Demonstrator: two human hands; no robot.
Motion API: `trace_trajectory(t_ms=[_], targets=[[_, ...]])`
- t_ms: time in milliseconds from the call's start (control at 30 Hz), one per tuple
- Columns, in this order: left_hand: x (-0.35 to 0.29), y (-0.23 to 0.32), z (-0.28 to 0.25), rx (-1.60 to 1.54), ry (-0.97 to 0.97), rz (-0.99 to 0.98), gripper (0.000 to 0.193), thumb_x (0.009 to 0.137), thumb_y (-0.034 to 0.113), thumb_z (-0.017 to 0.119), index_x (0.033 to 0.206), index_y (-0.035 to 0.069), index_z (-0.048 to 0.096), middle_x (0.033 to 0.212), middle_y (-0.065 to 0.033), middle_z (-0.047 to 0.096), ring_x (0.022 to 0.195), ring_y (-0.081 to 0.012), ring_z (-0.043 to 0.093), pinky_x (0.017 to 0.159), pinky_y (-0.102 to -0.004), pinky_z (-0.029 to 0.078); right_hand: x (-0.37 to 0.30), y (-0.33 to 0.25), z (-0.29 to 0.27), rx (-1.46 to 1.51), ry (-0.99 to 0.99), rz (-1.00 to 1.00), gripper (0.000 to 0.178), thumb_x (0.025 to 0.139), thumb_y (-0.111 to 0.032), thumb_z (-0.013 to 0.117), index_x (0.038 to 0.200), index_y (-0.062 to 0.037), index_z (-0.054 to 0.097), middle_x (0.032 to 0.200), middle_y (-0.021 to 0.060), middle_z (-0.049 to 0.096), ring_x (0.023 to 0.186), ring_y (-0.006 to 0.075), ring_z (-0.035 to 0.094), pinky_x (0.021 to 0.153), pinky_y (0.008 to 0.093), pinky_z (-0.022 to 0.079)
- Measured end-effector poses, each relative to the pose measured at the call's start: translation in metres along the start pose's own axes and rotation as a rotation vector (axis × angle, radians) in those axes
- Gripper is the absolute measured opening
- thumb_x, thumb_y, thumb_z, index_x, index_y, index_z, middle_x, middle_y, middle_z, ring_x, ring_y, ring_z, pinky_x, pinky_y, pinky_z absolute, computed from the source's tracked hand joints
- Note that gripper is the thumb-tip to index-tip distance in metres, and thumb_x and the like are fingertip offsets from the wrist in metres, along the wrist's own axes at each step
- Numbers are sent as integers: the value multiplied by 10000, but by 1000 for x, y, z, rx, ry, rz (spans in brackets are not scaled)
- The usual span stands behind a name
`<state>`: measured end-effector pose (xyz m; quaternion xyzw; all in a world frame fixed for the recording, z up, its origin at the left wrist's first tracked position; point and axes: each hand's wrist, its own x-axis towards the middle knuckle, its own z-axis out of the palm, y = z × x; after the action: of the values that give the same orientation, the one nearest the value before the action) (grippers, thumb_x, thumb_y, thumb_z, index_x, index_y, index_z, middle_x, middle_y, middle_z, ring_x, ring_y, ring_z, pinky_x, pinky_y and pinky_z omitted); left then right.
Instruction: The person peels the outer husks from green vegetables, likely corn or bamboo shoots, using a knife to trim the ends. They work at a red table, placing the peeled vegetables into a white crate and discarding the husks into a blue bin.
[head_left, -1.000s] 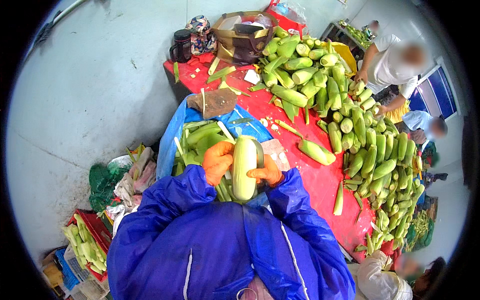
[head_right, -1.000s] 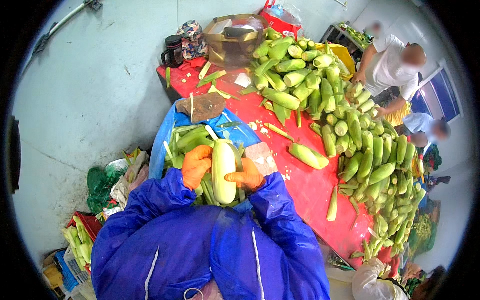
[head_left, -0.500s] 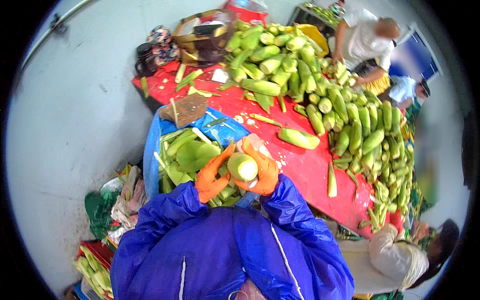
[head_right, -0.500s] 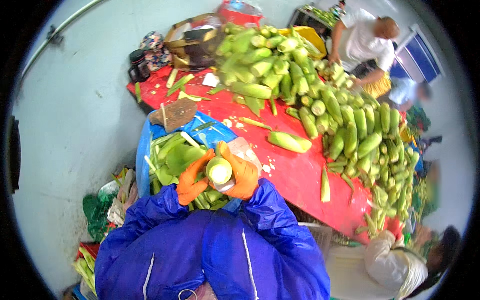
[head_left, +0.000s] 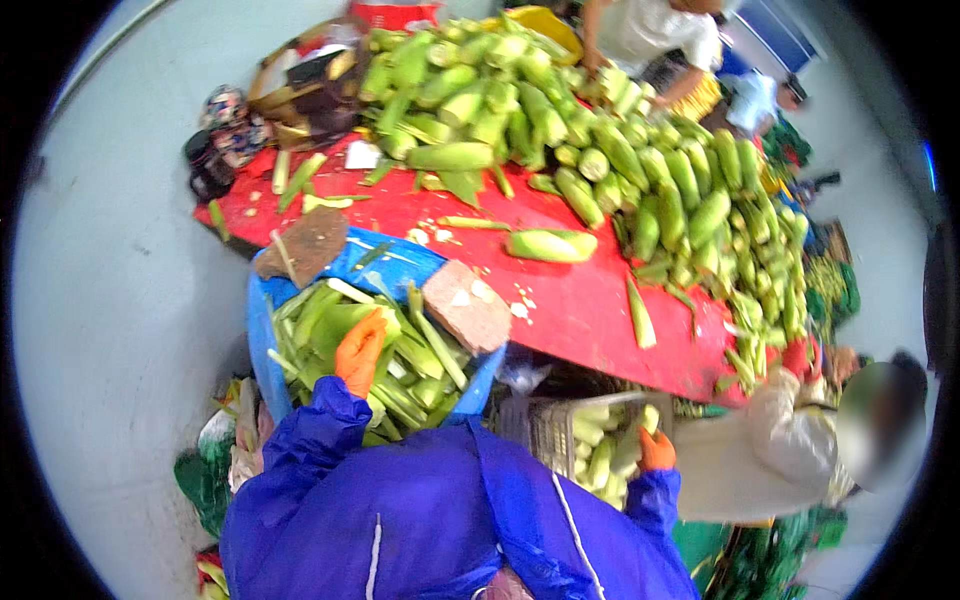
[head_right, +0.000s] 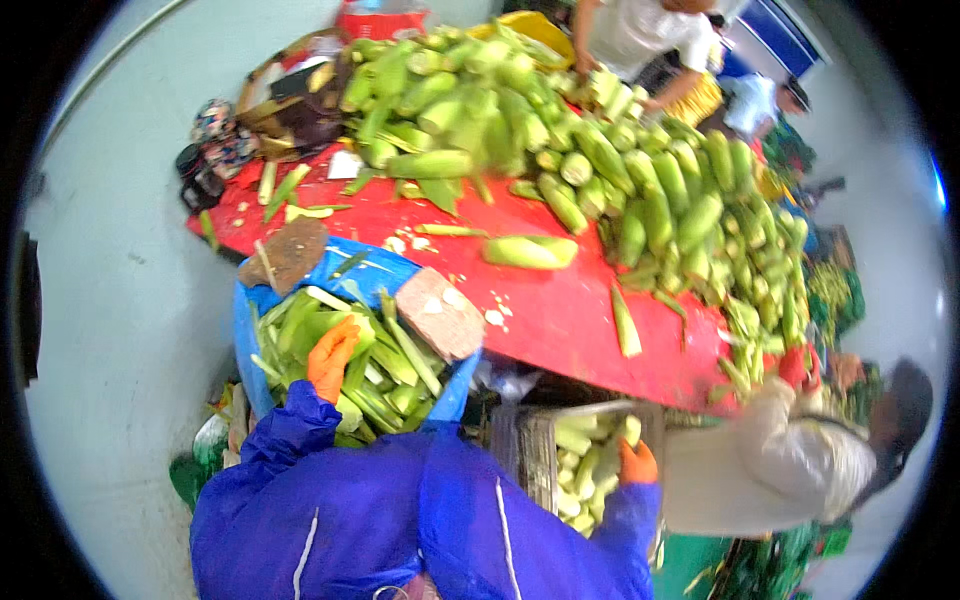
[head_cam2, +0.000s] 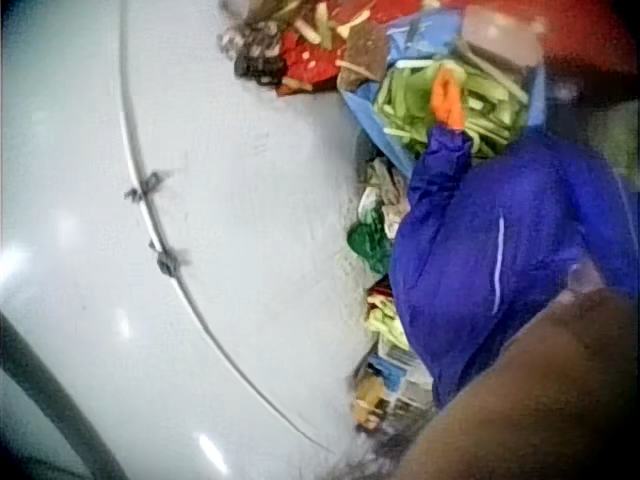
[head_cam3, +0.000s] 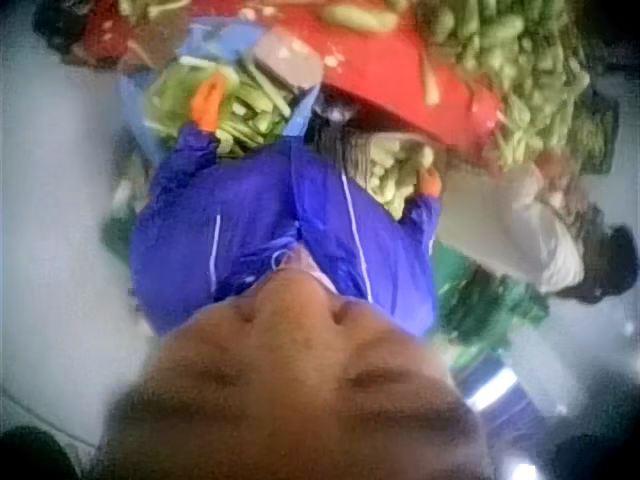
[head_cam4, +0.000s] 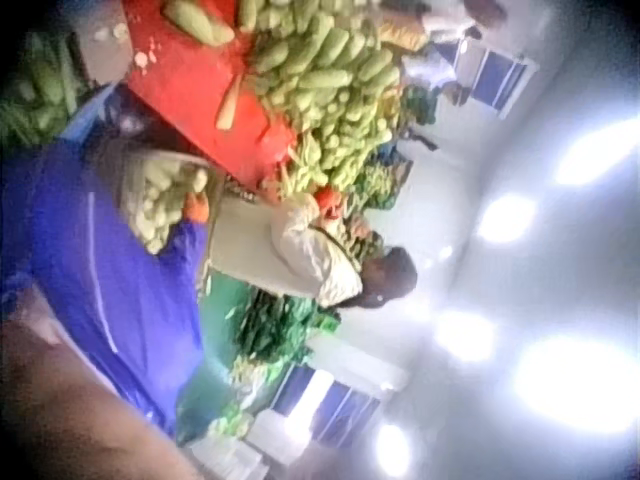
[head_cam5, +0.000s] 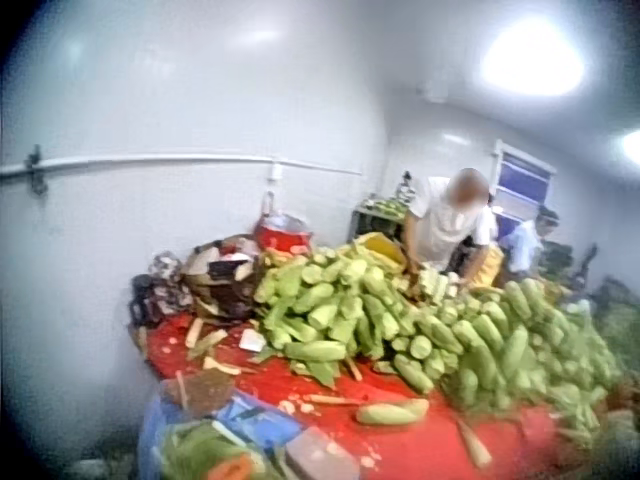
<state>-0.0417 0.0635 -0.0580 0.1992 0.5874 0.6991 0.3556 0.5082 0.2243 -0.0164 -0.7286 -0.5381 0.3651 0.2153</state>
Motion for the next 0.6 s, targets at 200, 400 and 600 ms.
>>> trace_trajectory(t_ms=[200, 400, 600], targets=[[2, -16, -14, 67, 107, 80, 330, 950, 141, 582, 1253, 11, 580, 1252, -62, 588, 1081, -116, 543, 953, -255, 418, 43, -81, 95, 415, -94, -166, 348, 890, -209, 651, 1193, -41, 624, 770, 45, 653, 544, 93, 517, 409, 215, 340], [-10, 8, -27, 79, 196, 115, 310, 944, 92, 570, 1236, -13, 580, 1307, -88, 560, 1125, -138, 540, 984, -272, 417, 6, -279, 216, 285, -687, -457, 427, 896, -240, 634, 1274, -49, 585, 832, 18, 651, 624, 76, 544, 477, 216, 392], [-5, 45, -61, 208, 341, 275, 263, 938, 70, 577, 1190, -1, 601, 1281, -110, 580, 1091, -143, 553, 946, -264, 427, 16, -379, 321, -37, -806, -792, 404, 878, -264, 628, 1205, -27, 625, 921, 108, 709, 816, 160, 652, 733, 310, 507]])
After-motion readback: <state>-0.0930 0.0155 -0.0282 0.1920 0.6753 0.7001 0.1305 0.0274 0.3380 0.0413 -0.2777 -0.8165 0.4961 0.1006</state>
